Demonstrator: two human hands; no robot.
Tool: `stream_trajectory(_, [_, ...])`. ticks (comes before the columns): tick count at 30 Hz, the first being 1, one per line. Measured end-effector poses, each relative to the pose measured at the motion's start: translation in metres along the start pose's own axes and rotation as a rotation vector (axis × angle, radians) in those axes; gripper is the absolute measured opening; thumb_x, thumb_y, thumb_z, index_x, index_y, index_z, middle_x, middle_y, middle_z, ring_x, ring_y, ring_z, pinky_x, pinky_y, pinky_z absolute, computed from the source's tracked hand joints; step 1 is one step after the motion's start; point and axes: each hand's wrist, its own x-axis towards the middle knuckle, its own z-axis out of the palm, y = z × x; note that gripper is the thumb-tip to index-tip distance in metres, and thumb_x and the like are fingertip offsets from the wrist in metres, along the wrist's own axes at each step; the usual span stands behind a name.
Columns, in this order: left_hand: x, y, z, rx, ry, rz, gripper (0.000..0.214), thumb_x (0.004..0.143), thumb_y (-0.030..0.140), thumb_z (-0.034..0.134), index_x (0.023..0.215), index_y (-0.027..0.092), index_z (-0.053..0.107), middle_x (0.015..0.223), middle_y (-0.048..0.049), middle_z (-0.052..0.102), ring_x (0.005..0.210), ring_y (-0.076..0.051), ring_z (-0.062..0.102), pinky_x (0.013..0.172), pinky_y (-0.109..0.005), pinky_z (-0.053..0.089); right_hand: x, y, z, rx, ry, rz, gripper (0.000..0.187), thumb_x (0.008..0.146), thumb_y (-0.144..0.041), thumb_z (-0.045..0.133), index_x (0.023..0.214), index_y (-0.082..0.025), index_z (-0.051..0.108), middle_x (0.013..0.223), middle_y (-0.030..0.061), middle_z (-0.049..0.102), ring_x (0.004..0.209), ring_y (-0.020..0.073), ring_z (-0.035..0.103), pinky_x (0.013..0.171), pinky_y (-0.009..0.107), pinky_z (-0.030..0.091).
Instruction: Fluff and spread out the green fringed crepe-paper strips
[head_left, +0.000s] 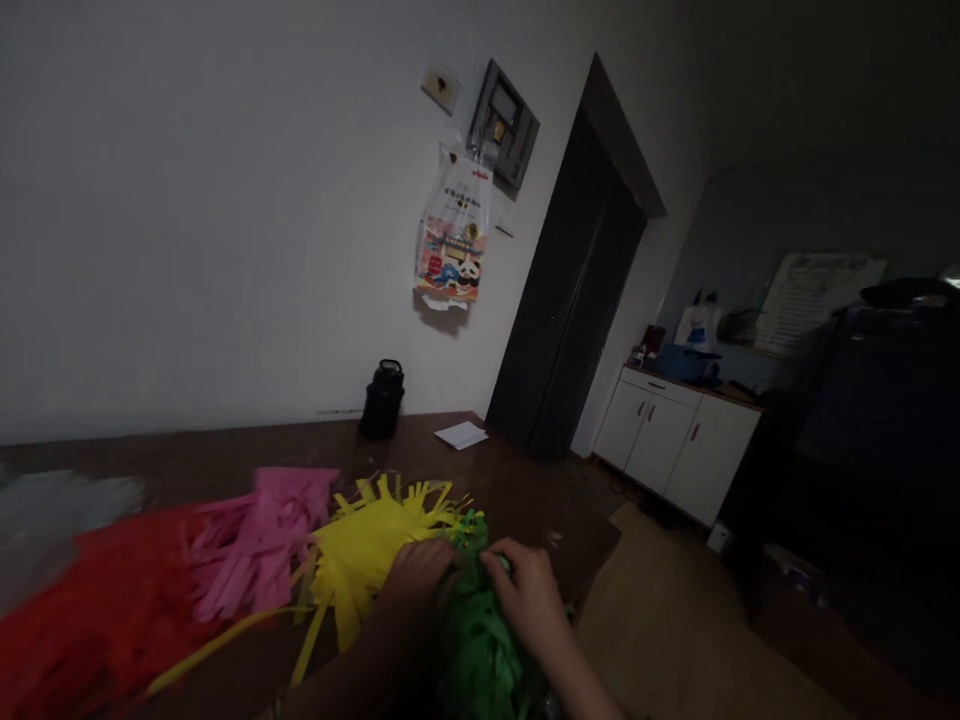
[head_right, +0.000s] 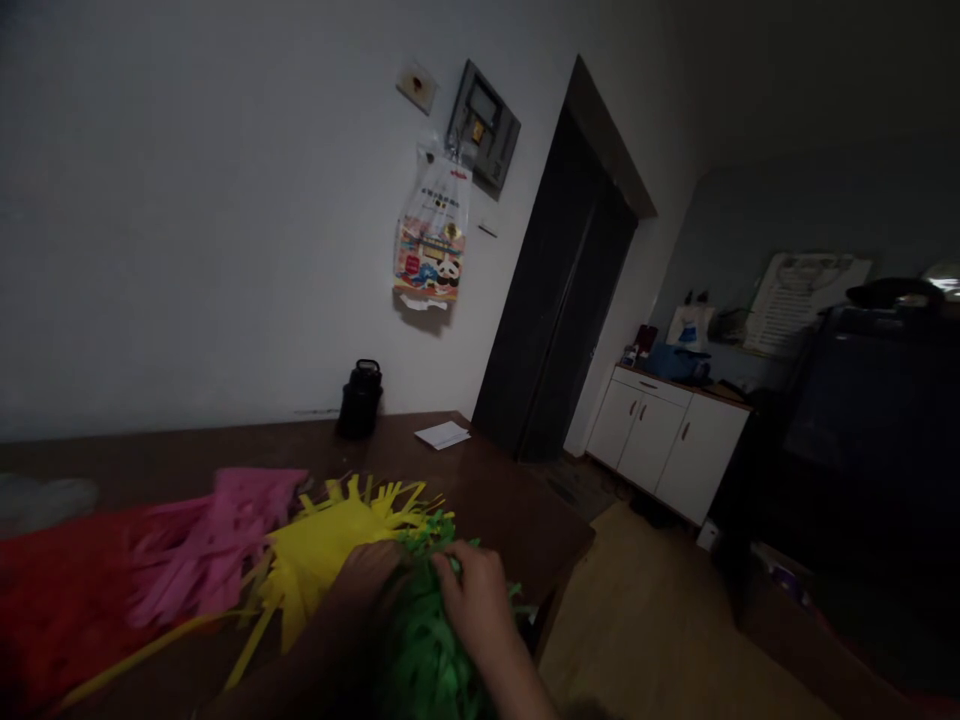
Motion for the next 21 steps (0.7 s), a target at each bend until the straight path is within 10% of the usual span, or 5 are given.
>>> stream_trajectory(14, [-0.001, 0.002, -0.004, -0.102, 0.03, -0.054, 0.014, 0.087, 0.022, 0.051, 0.073, 0.022, 0.056, 0.07, 0.0004, 0.061, 0.065, -0.02, 0.055, 0.065, -0.033, 0.041, -0.051, -0.004, 0.007, 0.023, 0.27, 0.065, 0.02, 0.076, -0.029, 0.072, 0.09, -0.021, 0.06, 0.077, -0.0013, 0.06, 0.068, 0.0172, 0.057, 0.064, 0.024, 0.043])
stream_trajectory(21, [-0.003, 0.005, -0.009, -0.13, 0.111, 0.074, 0.01, 0.089, 0.018, 0.051, 0.096, 0.021, 0.058, 0.093, -0.0054, 0.064, 0.085, -0.022, 0.058, 0.076, -0.035, 0.043, -0.046, -0.005, 0.022, 0.041, 0.34, -0.001, 0.021, 0.09, -0.022, 0.051, 0.07, -0.022, 0.057, 0.065, -0.0015, 0.055, 0.061, 0.0152, 0.054, 0.058, 0.022, 0.039])
